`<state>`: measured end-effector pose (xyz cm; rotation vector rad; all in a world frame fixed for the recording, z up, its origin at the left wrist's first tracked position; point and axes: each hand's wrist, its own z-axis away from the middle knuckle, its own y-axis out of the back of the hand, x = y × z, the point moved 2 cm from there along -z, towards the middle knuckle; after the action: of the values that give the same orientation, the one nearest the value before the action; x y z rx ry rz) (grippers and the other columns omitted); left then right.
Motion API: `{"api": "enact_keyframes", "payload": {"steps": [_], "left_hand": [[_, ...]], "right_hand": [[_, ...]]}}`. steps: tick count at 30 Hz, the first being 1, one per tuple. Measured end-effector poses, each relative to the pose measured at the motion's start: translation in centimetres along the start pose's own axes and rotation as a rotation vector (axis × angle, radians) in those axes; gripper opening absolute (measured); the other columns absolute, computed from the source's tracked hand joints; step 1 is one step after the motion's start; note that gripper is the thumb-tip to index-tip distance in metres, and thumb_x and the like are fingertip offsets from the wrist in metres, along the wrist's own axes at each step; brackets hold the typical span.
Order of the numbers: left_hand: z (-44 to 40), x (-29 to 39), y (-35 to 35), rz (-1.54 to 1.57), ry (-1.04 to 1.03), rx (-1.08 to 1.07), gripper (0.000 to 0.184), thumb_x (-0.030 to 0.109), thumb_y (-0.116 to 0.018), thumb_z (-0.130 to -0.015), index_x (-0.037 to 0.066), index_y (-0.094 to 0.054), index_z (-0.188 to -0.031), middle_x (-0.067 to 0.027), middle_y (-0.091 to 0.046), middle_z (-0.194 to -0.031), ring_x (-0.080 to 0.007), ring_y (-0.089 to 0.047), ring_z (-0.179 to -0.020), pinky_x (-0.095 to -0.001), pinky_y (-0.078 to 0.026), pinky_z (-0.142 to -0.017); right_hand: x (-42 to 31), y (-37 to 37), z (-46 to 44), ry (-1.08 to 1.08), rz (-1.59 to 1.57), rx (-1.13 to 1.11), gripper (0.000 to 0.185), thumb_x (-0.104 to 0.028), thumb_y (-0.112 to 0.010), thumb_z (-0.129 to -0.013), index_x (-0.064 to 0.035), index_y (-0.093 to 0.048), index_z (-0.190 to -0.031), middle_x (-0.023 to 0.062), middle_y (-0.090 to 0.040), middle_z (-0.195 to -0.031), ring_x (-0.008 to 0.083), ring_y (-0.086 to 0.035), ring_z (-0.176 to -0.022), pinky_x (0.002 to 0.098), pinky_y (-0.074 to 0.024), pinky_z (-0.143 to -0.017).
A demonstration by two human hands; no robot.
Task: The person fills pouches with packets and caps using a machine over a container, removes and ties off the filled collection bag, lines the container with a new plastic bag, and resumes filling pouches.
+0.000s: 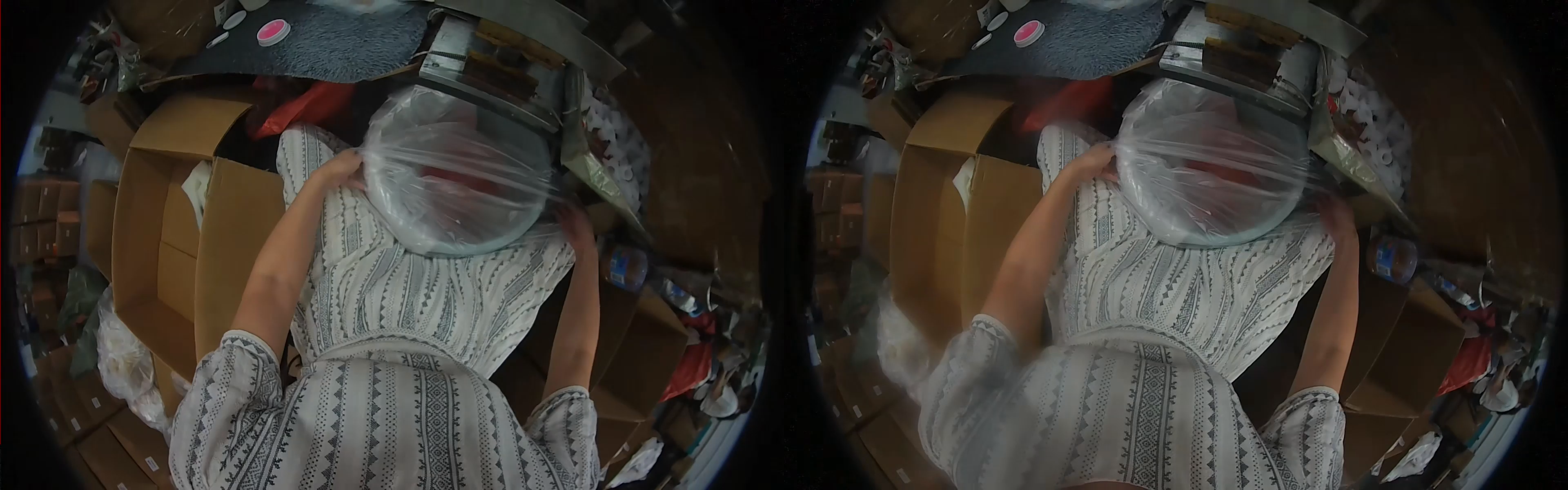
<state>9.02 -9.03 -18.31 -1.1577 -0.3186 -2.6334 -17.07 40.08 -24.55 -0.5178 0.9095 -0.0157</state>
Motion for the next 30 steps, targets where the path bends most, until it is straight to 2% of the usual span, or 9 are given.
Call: {"api": "enact_keyframes", "payload": {"steps": [2,9,13,16,18,22,25,27,30], "left_hand": [[-2.1,0.1,1.0,0.021,0.03,0.061,0.038,0.025,-0.046,-0.093,0.0,-0.054,-0.121,-0.0121,-0.061,-0.109,-0.0226,-0.063,-0.091,-0.0347,-0.055,-0.067],[-2.4,0.6,1.5,-0.227,-0.014,0.407,0.043,0.026,-0.051,-0.091,0.001,-0.052,-0.126,-0.0138,-0.06,-0.119,-0.0289,-0.064,-0.098,-0.0428,-0.051,-0.084],[-1.8,0.7,3.1,0.347,0.338,-0.271,0.043,0.027,-0.052,-0.092,0.001,-0.053,-0.126,-0.0111,-0.058,-0.123,-0.0266,-0.063,-0.097,-0.0421,-0.052,-0.081],[-1.4,4.5,2.2,-0.09,-0.019,0.021,0.039,0.022,-0.051,-0.093,-0.003,-0.052,-0.124,-0.018,-0.058,-0.119,-0.0295,-0.063,-0.095,-0.0422,-0.052,-0.08],[-2.0,5.1,1.3,-0.325,-0.254,0.199,0.038,0.02,-0.052,-0.093,-0.004,-0.051,-0.123,-0.0214,-0.058,-0.118,-0.0326,-0.064,-0.093,-0.0424,-0.052,-0.08],[-4.3,2.2,-1.4,-0.446,-0.822,0.65,0.04,0.019,-0.053,-0.091,-0.005,-0.049,-0.123,-0.0266,-0.052,-0.121,-0.0418,-0.053,-0.109,-0.0422,-0.044,-0.095],[-3.4,2.3,-2.6,-0.493,-0.925,0.74,0.042,0.02,-0.051,-0.092,-0.004,-0.046,-0.126,-0.028,-0.045,-0.128,-0.0428,-0.038,-0.125,-0.0428,-0.033,-0.106],[-3.0,2.6,-3.1,-0.403,-0.862,0.516,0.044,0.025,-0.049,-0.093,-0.005,-0.046,-0.126,-0.0289,-0.043,-0.13,-0.0429,-0.043,-0.121,-0.044,-0.036,-0.102],[-4.4,3.1,-2.4,-0.375,-0.692,0.563,0.045,0.031,-0.046,-0.094,-0.002,-0.048,-0.125,-0.0282,-0.049,-0.125,-0.0415,-0.049,-0.115,-0.044,-0.04,-0.099]], "right_hand": [[-0.7,-2.5,0.0,0.22,-0.129,-0.67,0.032,-0.02,-0.051,-0.094,-0.0109,-0.05,-0.125,0.0069,-0.057,-0.12,0.0237,-0.053,-0.11,0.0396,-0.0426,-0.096],[2.6,1.0,-9.2,-0.428,-0.507,-0.994,0.031,-0.02,-0.056,-0.091,-0.0096,-0.053,-0.121,0.0061,-0.057,-0.119,0.0238,-0.051,-0.113,0.0396,-0.038,-0.1],[-2.2,-4.9,-5.6,-0.725,-2.479,-0.758,0.037,-0.026,-0.049,-0.094,-0.0074,-0.051,-0.126,0.0103,-0.056,-0.121,0.0242,-0.052,-0.114,0.0392,-0.0383,-0.1],[-4.7,-9.2,-2.0,-0.737,-3.426,-0.167,0.041,-0.029,-0.045,-0.096,-0.0062,-0.049,-0.129,0.0124,-0.056,-0.123,0.0244,-0.052,-0.114,0.039,-0.0385,-0.1],[-6.5,-12.5,0.7,-2.059,-2.99,-0.395,0.046,-0.031,-0.047,-0.095,-0.0027,-0.046,-0.132,0.0147,-0.051,-0.131,0.0242,-0.045,-0.124,0.0373,-0.0319,-0.106],[-4.2,-12.8,-5.3,-1.962,-3.565,-0.822,0.046,-0.028,-0.053,-0.091,-0.0009,-0.05,-0.128,0.0178,-0.053,-0.128,0.0338,-0.049,-0.119,0.0392,-0.0395,-0.1],[-3.4,-15.0,-7.5,-1.782,-4.193,-0.01,0.055,-0.038,-0.048,-0.094,-0.0027,-0.043,-0.135,0.0179,-0.046,-0.137,0.0244,-0.043,-0.127,0.0347,-0.0325,-0.106],[-5.0,-21.1,-6.2,-0.162,-4.267,-0.12,0.054,-0.037,-0.046,-0.095,-0.0028,-0.04,-0.137,0.0189,-0.044,-0.138,0.0241,-0.042,-0.128,0.0356,-0.0314,-0.108],[-0.5,-11.9,-14.2,-1.189,-4.081,-0.196,0.052,-0.038,-0.051,-0.092,-0.003,-0.047,-0.13,0.0195,-0.049,-0.131,0.0272,-0.046,-0.124,0.0377,-0.0349,-0.104]]}}
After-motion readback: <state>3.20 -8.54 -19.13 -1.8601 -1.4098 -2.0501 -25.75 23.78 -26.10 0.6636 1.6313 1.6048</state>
